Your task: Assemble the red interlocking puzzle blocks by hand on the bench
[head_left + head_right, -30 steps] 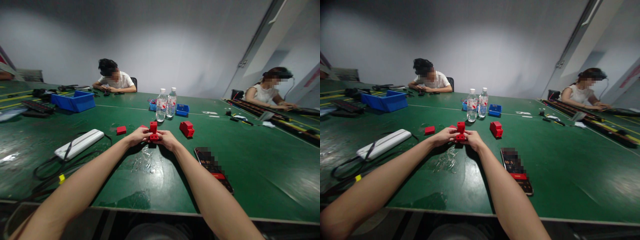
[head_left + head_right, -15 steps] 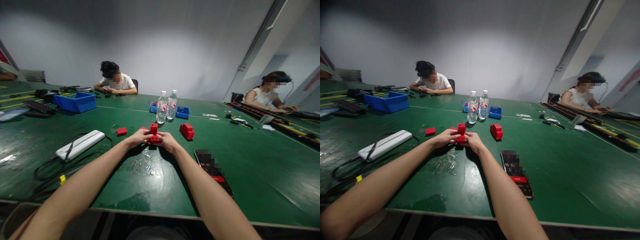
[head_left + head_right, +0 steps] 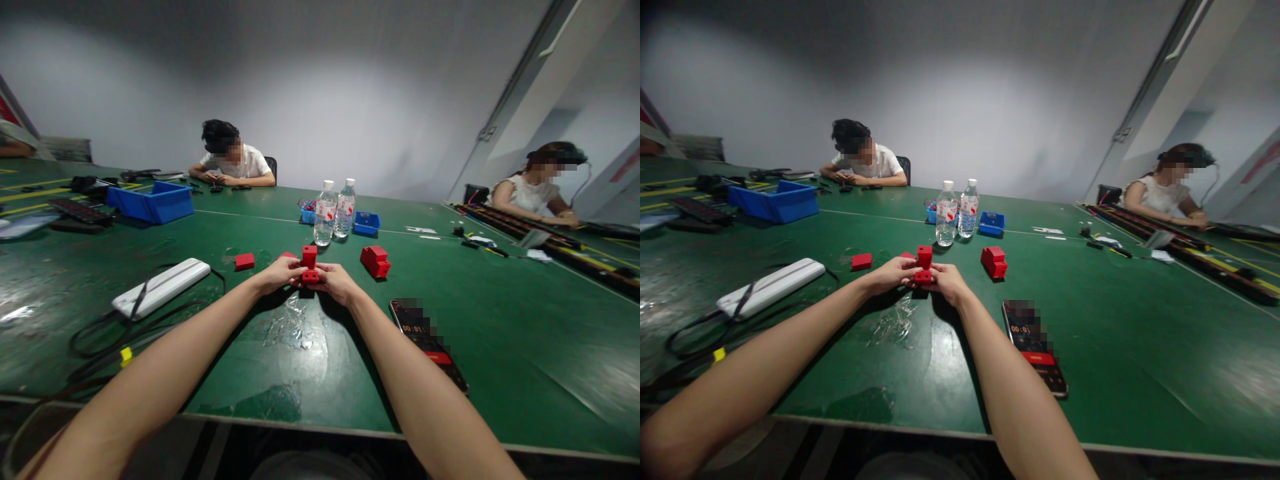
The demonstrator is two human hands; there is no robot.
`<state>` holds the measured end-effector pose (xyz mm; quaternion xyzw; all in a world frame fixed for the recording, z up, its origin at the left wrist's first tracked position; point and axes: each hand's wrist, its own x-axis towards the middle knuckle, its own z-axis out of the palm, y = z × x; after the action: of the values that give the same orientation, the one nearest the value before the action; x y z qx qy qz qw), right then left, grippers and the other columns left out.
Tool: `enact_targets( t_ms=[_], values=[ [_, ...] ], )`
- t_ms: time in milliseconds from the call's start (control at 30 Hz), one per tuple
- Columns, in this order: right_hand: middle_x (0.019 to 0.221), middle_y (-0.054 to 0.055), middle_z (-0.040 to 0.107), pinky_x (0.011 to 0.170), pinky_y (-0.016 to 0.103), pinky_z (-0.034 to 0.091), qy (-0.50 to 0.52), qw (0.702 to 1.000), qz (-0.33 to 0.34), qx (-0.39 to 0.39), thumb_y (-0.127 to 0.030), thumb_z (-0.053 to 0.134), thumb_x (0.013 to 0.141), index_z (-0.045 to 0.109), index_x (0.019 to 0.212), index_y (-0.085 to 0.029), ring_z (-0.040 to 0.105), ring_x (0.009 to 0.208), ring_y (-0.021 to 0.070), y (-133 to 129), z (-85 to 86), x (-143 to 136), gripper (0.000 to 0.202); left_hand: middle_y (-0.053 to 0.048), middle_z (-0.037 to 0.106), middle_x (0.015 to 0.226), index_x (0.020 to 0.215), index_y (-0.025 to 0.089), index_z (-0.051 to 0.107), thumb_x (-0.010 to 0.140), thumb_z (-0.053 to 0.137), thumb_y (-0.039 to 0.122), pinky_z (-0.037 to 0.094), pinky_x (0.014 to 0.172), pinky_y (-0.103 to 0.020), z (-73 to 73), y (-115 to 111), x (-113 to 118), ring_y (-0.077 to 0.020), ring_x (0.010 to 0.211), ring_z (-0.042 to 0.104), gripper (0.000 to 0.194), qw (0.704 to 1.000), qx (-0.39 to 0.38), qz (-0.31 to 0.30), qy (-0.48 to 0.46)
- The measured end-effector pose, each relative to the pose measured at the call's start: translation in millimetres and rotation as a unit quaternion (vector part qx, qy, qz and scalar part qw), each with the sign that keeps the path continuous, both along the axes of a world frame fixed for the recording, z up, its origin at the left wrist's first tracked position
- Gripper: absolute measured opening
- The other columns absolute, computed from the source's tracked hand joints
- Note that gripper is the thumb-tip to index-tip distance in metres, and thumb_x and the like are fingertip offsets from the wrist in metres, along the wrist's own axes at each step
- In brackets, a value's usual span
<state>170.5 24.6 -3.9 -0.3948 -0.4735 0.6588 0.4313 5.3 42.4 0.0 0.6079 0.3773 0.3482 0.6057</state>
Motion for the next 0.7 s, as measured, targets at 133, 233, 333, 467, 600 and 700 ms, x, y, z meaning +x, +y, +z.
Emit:
enact_targets(
  t_ms=[133, 233, 333, 467, 600, 700],
  values=[
    [0.078, 0.007, 0.072, 0.067, 0.025, 0.054, -0.005, 1.000, 0.004, 0.001, -0.009, 0.055, 0.079, 0.071, 0.095, -0.013, 0.067, 0.069, 0.0142, 0.5, -0.3, 0.2, 0.022, -0.004, 0.061, 0.070, 0.095, 0.007, 0.067, 0.062, 0.078, 0.042, 0.038, 0.053, -0.021, -0.1, 0.1, 0.5, -0.0070, 0.054, 0.047, 0.049, 1.000, 0.004, 0.002, 0.003],
    [0.077, 0.006, 0.073, 0.067, 0.026, 0.055, -0.003, 1.000, -0.003, -0.002, -0.009, 0.055, 0.079, 0.071, 0.094, -0.013, 0.067, 0.069, 0.0140, 1.2, -1.3, 0.3, 0.022, -0.004, 0.061, 0.071, 0.095, 0.007, 0.067, 0.063, 0.077, 0.042, 0.037, 0.052, -0.021, 0.1, -0.2, 0.7, -0.0068, 0.054, 0.046, 0.049, 1.000, 0.007, 0.002, 0.006],
    [0.078, 0.006, 0.072, 0.068, 0.026, 0.055, -0.001, 1.000, -0.004, 0.001, -0.011, 0.058, 0.078, 0.071, 0.093, -0.013, 0.067, 0.068, 0.0138, 1.8, -2.5, 0.4, 0.020, -0.004, 0.061, 0.071, 0.096, 0.007, 0.067, 0.063, 0.077, 0.044, 0.038, 0.052, -0.021, 0.1, -0.1, 0.7, -0.0069, 0.054, 0.046, 0.050, 1.000, 0.011, 0.001, 0.012],
    [0.077, 0.006, 0.072, 0.066, 0.026, 0.054, 0.003, 1.000, -0.004, 0.004, -0.011, 0.061, 0.077, 0.071, 0.090, -0.013, 0.066, 0.066, 0.0134, 2.0, -2.6, -0.1, 0.017, -0.003, 0.060, 0.070, 0.097, 0.007, 0.066, 0.064, 0.075, 0.045, 0.039, 0.053, -0.021, -1.1, 0.8, 1.0, -0.0069, 0.053, 0.047, 0.051, 1.000, 0.016, 0.001, 0.021],
    [0.077, 0.007, 0.072, 0.066, 0.026, 0.054, 0.004, 1.000, -0.009, -0.002, -0.009, 0.059, 0.077, 0.071, 0.088, -0.013, 0.066, 0.065, 0.0131, 1.4, -1.1, -1.1, 0.016, -0.003, 0.061, 0.072, 0.100, 0.008, 0.066, 0.067, 0.073, 0.046, 0.042, 0.056, -0.022, -2.0, 1.3, 1.0, -0.0074, 0.054, 0.048, 0.051, 0.999, 0.028, -0.007, 0.030],
    [0.077, 0.007, 0.071, 0.067, 0.026, 0.054, 0.004, 1.000, -0.008, -0.005, -0.007, 0.056, 0.079, 0.070, 0.088, -0.012, 0.066, 0.064, 0.0131, 0.8, -0.1, -1.6, 0.018, -0.003, 0.061, 0.073, 0.102, 0.008, 0.065, 0.068, 0.072, 0.047, 0.043, 0.057, -0.023, -1.9, 0.8, 0.7, -0.0081, 0.055, 0.049, 0.052, 0.999, 0.031, -0.007, 0.034]
  ],
)
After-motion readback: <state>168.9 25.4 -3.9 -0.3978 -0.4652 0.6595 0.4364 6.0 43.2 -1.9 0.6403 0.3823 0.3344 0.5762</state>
